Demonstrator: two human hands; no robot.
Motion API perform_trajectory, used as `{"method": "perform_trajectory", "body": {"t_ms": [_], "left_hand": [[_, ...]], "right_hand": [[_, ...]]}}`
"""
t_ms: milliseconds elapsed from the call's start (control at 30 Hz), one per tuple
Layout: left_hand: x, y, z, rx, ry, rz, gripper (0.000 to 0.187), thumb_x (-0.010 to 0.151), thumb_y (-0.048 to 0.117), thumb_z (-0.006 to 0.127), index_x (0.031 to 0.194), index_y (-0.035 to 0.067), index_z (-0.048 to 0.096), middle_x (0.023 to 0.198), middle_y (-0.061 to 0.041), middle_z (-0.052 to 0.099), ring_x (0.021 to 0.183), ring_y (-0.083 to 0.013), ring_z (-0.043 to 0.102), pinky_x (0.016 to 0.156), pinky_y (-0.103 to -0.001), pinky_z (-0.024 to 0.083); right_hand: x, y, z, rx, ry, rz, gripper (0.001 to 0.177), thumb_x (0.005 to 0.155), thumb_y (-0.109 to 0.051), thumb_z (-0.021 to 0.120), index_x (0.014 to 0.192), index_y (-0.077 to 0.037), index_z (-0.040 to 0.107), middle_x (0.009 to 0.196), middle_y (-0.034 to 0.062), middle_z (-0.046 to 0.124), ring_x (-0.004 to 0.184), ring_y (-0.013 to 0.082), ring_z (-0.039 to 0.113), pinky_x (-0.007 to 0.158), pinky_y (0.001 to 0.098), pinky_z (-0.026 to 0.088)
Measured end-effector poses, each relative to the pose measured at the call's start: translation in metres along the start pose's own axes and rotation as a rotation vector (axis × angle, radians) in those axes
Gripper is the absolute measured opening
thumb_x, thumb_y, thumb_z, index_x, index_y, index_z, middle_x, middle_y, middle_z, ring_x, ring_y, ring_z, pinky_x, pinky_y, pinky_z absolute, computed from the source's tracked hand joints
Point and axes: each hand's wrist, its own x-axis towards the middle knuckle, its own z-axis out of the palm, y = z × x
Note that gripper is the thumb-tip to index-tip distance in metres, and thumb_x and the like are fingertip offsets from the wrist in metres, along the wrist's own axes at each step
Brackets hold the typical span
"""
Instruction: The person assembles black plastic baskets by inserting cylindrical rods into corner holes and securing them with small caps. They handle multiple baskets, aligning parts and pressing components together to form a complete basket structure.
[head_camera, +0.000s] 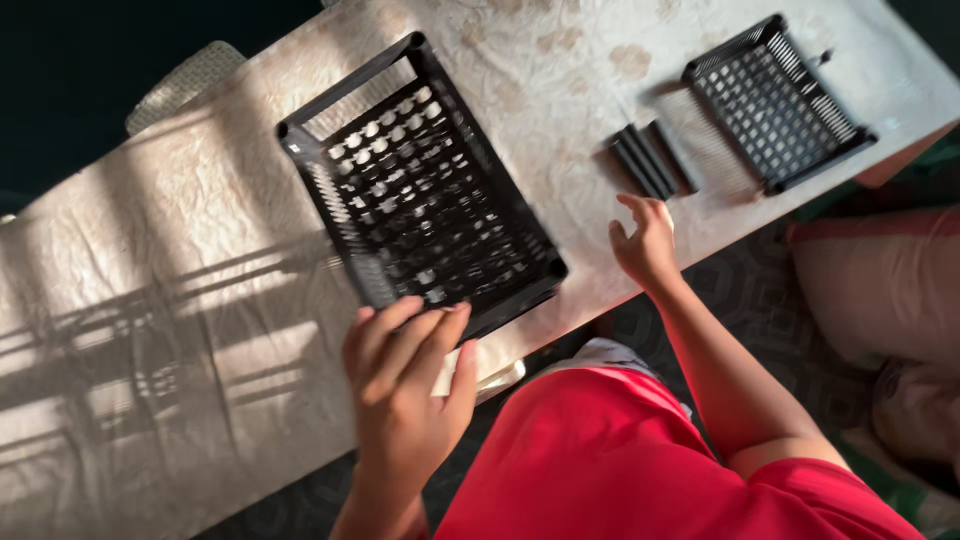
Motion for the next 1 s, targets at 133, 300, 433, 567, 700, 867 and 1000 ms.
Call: {"method": "perform_trajectory", "body": {"t_ms": [133, 300, 433, 567, 700, 867, 1000], "left_hand": [[0.009, 0.034, 0.003, 0.054, 0.067, -0.067, 0.030, 0.085, 0.015, 0.077, 0.115, 0.009, 0.076, 0.112, -0.006, 0.071, 0.122, -0.0323, 0.059, 0.116, -0.053, 0.033], [0.024, 0.073, 0.030, -0.105, 0.139, -0.020, 0.027, 0.086, 0.006, 0.078, 0.114, 0.009, 0.076, 0.110, -0.004, 0.071, 0.122, -0.0281, 0.062, 0.118, -0.052, 0.039], [0.030, 0.094, 0.045, -0.162, 0.179, 0.016, 0.029, 0.085, 0.004, 0.077, 0.114, 0.008, 0.076, 0.109, -0.005, 0.071, 0.120, -0.0281, 0.063, 0.117, -0.053, 0.041], [0.027, 0.096, 0.049, -0.096, 0.283, -0.101, 0.027, 0.086, 0.001, 0.076, 0.113, 0.007, 0.074, 0.108, -0.005, 0.071, 0.117, -0.0269, 0.064, 0.110, -0.048, 0.049], [0.019, 0.089, 0.042, -0.026, 0.415, -0.249, 0.027, 0.090, -0.002, 0.074, 0.116, 0.005, 0.072, 0.110, -0.008, 0.071, 0.112, -0.0277, 0.067, 0.099, -0.040, 0.055], [0.015, 0.078, 0.029, -0.118, 0.480, -0.347, 0.030, 0.094, -0.002, 0.072, 0.123, 0.001, 0.070, 0.114, -0.011, 0.073, 0.105, -0.0252, 0.072, 0.094, -0.034, 0.057], [0.021, 0.063, 0.018, -0.352, 0.436, -0.316, 0.039, 0.098, 0.003, 0.071, 0.135, -0.002, 0.062, 0.120, -0.012, 0.072, 0.107, -0.0196, 0.072, 0.094, -0.033, 0.059]], "right_hand": [[0.029, 0.053, 0.009, -0.372, -0.036, -0.141, 0.061, 0.082, -0.021, 0.071, 0.139, -0.005, 0.057, 0.136, 0.0201, 0.055, 0.121, 0.0436, 0.049, 0.096, 0.0561, 0.049], [0.049, 0.083, 0.019, -0.605, -0.267, -0.191, 0.058, 0.094, -0.024, 0.059, 0.148, -0.004, 0.051, 0.126, 0.0165, 0.060, 0.114, 0.0386, 0.059, 0.088, 0.0567, 0.051], [0.057, 0.084, 0.022, -0.599, -0.482, -0.178, 0.045, 0.091, -0.022, 0.062, 0.134, -0.009, 0.060, 0.119, 0.0155, 0.064, 0.111, 0.0361, 0.064, 0.089, 0.0516, 0.054], [0.060, 0.058, 0.016, -0.042, -0.501, -0.171, 0.041, 0.091, -0.020, 0.069, 0.129, -0.005, 0.062, 0.109, 0.0130, 0.071, 0.096, 0.0286, 0.071, 0.085, 0.0407, 0.057], [0.076, -0.009, -0.018, 0.567, -0.663, -0.151, 0.034, 0.098, -0.012, 0.067, 0.128, 0.001, 0.059, 0.108, 0.0115, 0.070, 0.094, 0.0185, 0.069, 0.085, 0.0328, 0.057], [0.086, -0.132, -0.101, 0.894, -0.712, -0.543, 0.034, 0.102, -0.003, 0.066, 0.134, 0.001, 0.056, 0.119, 0.0098, 0.070, 0.102, 0.0148, 0.068, 0.092, 0.0297, 0.056], [0.067, -0.225, -0.146, 0.512, -0.631, -0.999, 0.032, 0.088, -0.002, 0.079, 0.118, 0.000, 0.067, 0.103, 0.0092, 0.073, 0.088, 0.0175, 0.071, 0.080, 0.0289, 0.057]]}}
